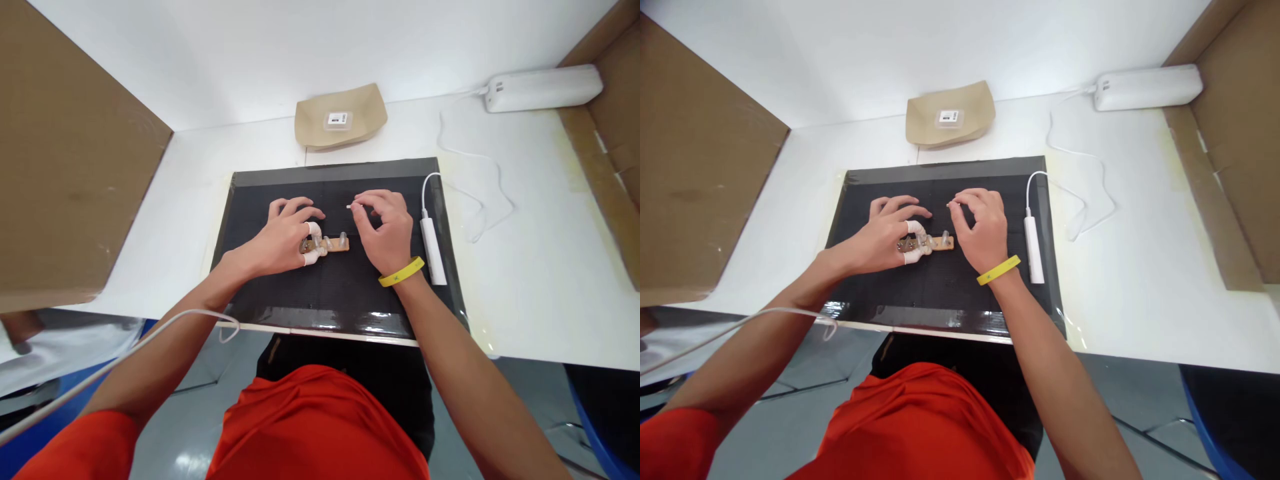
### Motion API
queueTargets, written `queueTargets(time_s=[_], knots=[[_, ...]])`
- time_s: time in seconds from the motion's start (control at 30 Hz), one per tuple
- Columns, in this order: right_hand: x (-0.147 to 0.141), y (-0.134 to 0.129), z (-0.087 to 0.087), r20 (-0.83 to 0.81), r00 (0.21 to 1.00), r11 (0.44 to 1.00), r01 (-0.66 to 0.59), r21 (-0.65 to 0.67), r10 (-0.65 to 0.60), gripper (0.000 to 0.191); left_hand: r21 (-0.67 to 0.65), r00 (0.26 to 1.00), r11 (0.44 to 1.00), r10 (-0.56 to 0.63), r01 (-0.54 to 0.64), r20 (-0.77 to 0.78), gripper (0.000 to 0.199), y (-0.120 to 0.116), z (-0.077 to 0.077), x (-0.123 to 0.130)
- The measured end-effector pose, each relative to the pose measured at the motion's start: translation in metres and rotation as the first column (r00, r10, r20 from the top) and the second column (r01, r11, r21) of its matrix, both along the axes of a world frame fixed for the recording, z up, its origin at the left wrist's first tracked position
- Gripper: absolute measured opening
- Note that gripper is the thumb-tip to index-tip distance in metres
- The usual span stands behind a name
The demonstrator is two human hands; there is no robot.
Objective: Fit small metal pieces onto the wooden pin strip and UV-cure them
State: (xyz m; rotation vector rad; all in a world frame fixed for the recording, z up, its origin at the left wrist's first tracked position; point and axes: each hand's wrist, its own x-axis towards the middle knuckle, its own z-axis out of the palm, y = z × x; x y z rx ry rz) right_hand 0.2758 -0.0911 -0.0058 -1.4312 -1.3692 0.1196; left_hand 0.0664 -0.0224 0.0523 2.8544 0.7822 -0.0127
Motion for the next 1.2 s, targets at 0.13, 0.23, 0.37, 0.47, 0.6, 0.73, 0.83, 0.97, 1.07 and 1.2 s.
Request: queueTargets(time_s=[0.13, 0.23, 0.37, 0.47, 0.6, 0.73, 0.83, 0.97, 1.07, 1.2], knots=[[0.000, 0.000, 0.000, -0.002, 1.000, 1.000, -0.001, 0.019, 0.001, 0.013, 0.043, 1.000, 0.999, 0.014, -0.015, 0.027, 0.016, -0.005, -0.002, 0.001], [0.000, 0.000, 0.000, -0.004, 1.000, 1.000, 0.002, 0.009, -0.002, 0.013, 0.070, 0.999, 0.997, 0.028, -0.031, 0.044, 0.014, -0.009, -0.002, 0.001], [0.001, 0.000, 0.000, -0.009, 1.000, 1.000, 0.009, 0.019, -0.009, 0.013, 0.087, 0.995, 0.995, 0.044, -0.052, 0.091, 0.012, -0.014, -0.002, 0.000], [0.000, 0.000, 0.000, -0.007, 1.000, 0.999, 0.009, 0.033, -0.009, 0.013, 0.103, 0.992, 0.993, 0.050, -0.062, 0.112, 0.012, -0.017, -0.001, 0.000], [0.000, 0.001, 0.000, -0.006, 1.000, 1.000, -0.002, 0.015, 0.002, 0.013, 0.076, 0.989, 0.993, 0.078, -0.087, 0.123, 0.012, -0.018, -0.002, -0.001], [0.000, 0.000, 0.000, -0.007, 1.000, 1.000, -0.003, -0.001, 0.003, 0.014, 0.049, 0.990, 0.995, 0.084, -0.091, 0.117, 0.009, -0.013, -0.003, -0.003], [0.001, 0.000, 0.000, 0.008, 1.000, 1.000, 0.004, -0.001, -0.004, 0.014, 0.034, 0.989, 0.996, 0.083, -0.088, 0.125, 0.012, -0.008, -0.002, -0.004], [0.001, 0.000, 0.000, 0.009, 1.000, 1.000, 0.008, 0.021, -0.009, 0.013, 0.028, 0.989, 0.997, 0.063, -0.067, 0.131, 0.031, -0.004, 0.000, -0.006], [0.000, 0.000, 0.001, 0.004, 1.000, 1.000, 0.010, 0.018, -0.010, 0.014, 0.026, 0.987, 0.997, 0.063, -0.068, 0.147, 0.040, -0.004, 0.002, -0.007], [0.000, 0.000, 0.001, -0.005, 1.000, 1.000, 0.005, 0.003, -0.005, 0.014, 0.012, 0.981, 0.995, 0.092, -0.095, 0.170, 0.038, -0.005, 0.002, -0.010]])
